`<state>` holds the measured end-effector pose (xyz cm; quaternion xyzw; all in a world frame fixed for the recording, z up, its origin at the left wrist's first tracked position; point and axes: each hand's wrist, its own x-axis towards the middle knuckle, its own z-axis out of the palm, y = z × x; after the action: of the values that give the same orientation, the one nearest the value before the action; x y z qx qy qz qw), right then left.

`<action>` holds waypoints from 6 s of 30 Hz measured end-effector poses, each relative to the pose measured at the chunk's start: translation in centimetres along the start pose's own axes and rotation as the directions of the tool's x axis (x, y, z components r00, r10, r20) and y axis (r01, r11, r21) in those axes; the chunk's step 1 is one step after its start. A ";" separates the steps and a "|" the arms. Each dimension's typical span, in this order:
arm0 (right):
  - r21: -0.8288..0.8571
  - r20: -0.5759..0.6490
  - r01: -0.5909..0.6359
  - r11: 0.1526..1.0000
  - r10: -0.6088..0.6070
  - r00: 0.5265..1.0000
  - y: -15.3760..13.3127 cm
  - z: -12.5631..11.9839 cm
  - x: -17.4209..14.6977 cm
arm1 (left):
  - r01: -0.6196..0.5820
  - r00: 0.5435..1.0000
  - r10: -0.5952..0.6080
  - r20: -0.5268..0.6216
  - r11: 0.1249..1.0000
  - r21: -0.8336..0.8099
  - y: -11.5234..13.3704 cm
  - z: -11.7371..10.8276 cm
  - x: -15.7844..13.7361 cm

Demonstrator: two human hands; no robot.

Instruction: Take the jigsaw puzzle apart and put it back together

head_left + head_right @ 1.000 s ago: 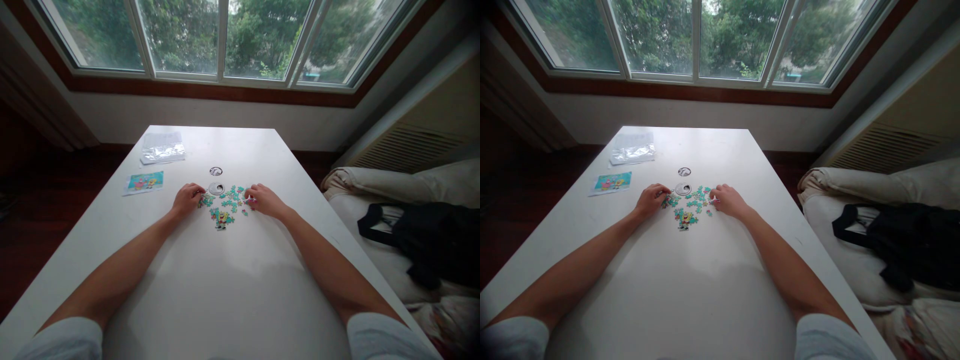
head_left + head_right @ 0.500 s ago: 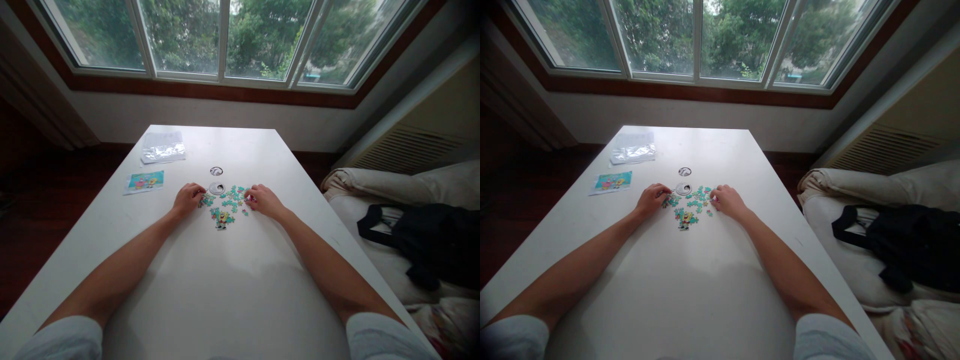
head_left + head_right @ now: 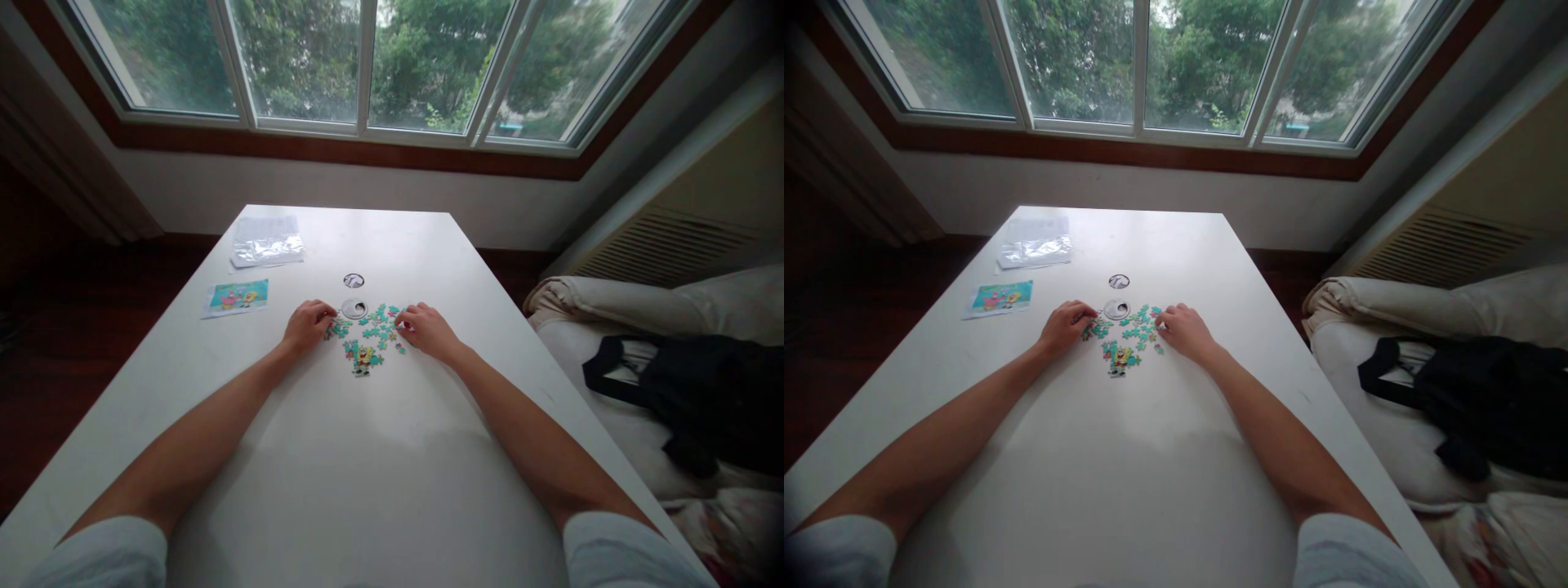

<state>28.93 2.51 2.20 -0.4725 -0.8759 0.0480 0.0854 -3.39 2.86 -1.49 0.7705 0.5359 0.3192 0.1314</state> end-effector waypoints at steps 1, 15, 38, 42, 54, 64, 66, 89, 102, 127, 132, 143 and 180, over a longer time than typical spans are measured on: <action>-0.002 -0.009 -0.010 1.000 0.010 1.000 0.0 0.1 0.0 | -0.003 1.000 0.003 -0.002 1.000 -0.003 0.0 0.0 0.0; -0.073 -0.048 -0.137 0.988 0.133 0.990 -0.2 0.0 0.0 | 0.008 1.000 -0.008 0.005 1.000 0.002 -0.1 0.1 0.0; 0.118 -0.022 0.044 0.992 -0.042 0.999 -0.5 0.0 0.0 | -0.065 0.998 0.065 0.000 0.998 0.014 0.2 0.0 -0.2; 0.306 -0.048 0.053 0.951 -0.041 0.998 -0.8 0.2 0.1 | -0.097 0.995 0.096 0.024 0.995 0.033 0.9 -0.1 -0.4; 0.849 -0.058 0.018 0.528 0.060 0.997 -4.2 2.9 0.4 | -0.176 0.981 0.178 0.082 0.984 -0.030 5.6 0.9 -2.1; 0.862 -0.097 0.058 0.503 0.053 0.994 -5.5 3.8 0.2 | -0.111 0.981 0.134 0.140 0.981 -0.161 6.1 0.8 -2.2; 0.836 -0.110 0.064 0.545 0.053 0.993 -5.6 3.8 0.1 | -0.068 0.980 0.097 0.176 0.984 -0.163 5.8 0.7 -1.9; 0.565 -0.258 0.226 0.793 -0.090 0.962 -5.5 3.7 0.1 | 0.017 0.844 -0.183 0.504 0.949 0.315 8.2 -3.2 -1.8; 0.534 -0.262 0.253 0.807 -0.127 0.957 -5.6 3.9 0.1 | -0.035 0.853 -0.147 0.500 0.941 0.335 8.0 -3.0 -1.9; 0.482 -0.259 0.278 0.831 -0.168 0.951 -5.8 4.2 0.3 | -0.094 0.857 -0.109 0.504 0.928 0.360 7.9 -2.1 -2.0; 0.473 -0.260 0.276 0.837 -0.167 0.951 -5.8 4.2 0.3 | -0.082 0.855 -0.109 0.507 0.937 0.340 7.7 -2.0 -2.0; 0.480 -0.290 0.298 0.825 -0.171 0.942 -5.7 3.9 0.2 | 0.254 0.958 -0.275 0.080 0.945 0.204 3.8 -1.9 -0.1; 0.482 -0.439 0.266 0.835 -0.032 0.898 -4.4 4.6 0.4 | -0.017 0.902 0.093 0.421 0.983 -0.183 -6.2 -7.2 1.1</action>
<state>24.21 0.47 -1.54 -0.3581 -0.8247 0.1797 0.3991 -12.30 5.27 1.06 0.8220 0.4420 0.1920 0.3035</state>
